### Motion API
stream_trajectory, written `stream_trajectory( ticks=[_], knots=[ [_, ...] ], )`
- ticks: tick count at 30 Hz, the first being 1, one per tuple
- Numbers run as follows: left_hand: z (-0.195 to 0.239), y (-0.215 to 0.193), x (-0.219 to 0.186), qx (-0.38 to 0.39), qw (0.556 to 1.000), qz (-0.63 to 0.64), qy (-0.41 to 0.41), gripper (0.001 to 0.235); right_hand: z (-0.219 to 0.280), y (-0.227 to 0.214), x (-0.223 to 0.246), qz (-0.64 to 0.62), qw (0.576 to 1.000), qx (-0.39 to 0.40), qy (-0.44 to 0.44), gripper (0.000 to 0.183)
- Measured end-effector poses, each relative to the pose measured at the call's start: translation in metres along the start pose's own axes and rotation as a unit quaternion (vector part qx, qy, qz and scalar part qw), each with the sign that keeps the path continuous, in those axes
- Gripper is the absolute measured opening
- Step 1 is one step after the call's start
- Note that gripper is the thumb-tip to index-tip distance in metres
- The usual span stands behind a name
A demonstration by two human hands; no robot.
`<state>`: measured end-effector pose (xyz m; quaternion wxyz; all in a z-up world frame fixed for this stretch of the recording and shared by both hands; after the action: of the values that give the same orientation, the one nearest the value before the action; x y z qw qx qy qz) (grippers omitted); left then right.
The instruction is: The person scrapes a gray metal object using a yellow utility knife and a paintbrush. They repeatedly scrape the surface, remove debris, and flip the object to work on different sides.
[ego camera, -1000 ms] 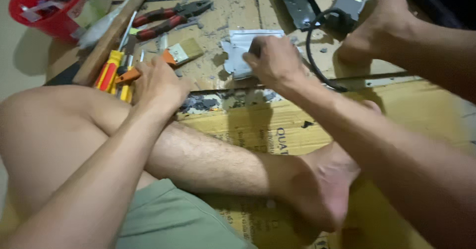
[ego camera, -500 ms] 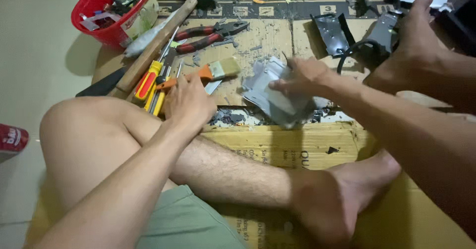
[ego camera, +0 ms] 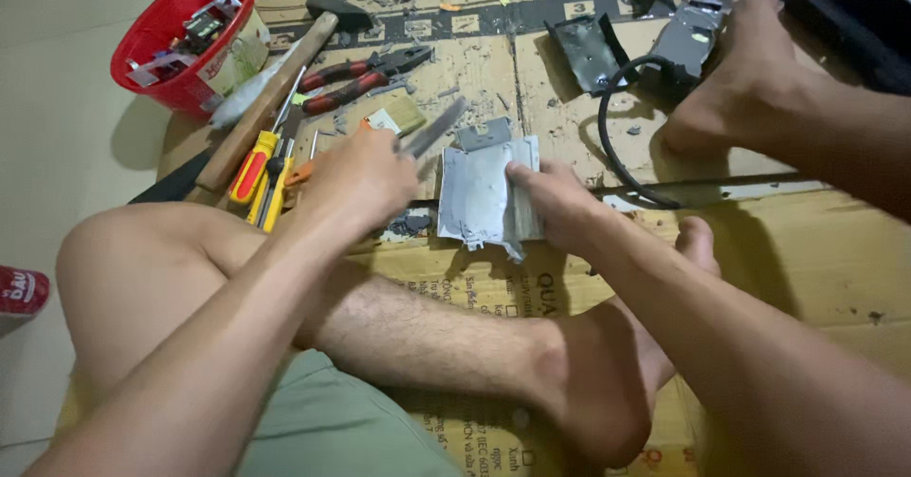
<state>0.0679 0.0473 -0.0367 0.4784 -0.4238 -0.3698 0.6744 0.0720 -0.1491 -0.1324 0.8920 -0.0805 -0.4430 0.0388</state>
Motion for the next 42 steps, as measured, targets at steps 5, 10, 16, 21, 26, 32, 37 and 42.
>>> stream_trajectory(
  ticks=[5,10,16,21,26,32,37,42],
  knots=[
    [0.003,0.040,-0.020,0.039,0.998,-0.042,0.033,0.042,-0.006,-0.005,-0.002,0.031,0.999,-0.004,-0.016,0.066],
    [0.027,0.043,-0.035,0.076,0.996,0.001,0.035,0.046,0.001,-0.015,-0.003,0.057,0.998,-0.011,-0.027,0.071],
    [0.016,0.058,-0.039,0.042,0.998,0.030,0.046,0.046,-0.002,-0.001,0.001,0.064,0.996,-0.005,-0.054,0.062],
    [0.022,0.053,-0.047,0.067,0.995,-0.005,0.080,0.039,-0.002,-0.005,-0.001,0.070,0.997,-0.010,0.005,0.065],
    [0.004,0.038,-0.038,0.029,0.995,-0.005,0.097,0.030,-0.022,0.002,-0.006,0.017,0.999,-0.016,0.043,0.061],
    [-0.022,0.006,-0.030,0.024,0.987,-0.145,0.067,0.026,-0.044,-0.006,-0.015,-0.021,0.998,-0.022,0.062,0.050],
    [-0.034,0.005,-0.019,-0.020,0.983,-0.159,0.093,0.022,-0.056,-0.005,-0.019,-0.061,0.996,-0.004,0.069,0.038],
    [-0.041,0.020,-0.016,-0.031,0.978,-0.137,0.155,0.022,-0.047,-0.003,-0.012,-0.081,0.994,0.010,0.069,0.036]
  ],
)
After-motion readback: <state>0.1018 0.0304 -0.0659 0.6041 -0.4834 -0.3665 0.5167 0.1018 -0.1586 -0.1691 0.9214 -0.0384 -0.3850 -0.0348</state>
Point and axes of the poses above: each hand's wrist, its own z-axis away from the middle knuckle, its own y-axis out of the palm, x = y × z, the point moved 9 cm from there along -z, towards the middle knuckle, and after that the axes turned 6 degrees about -z, right-handed, at the moved point
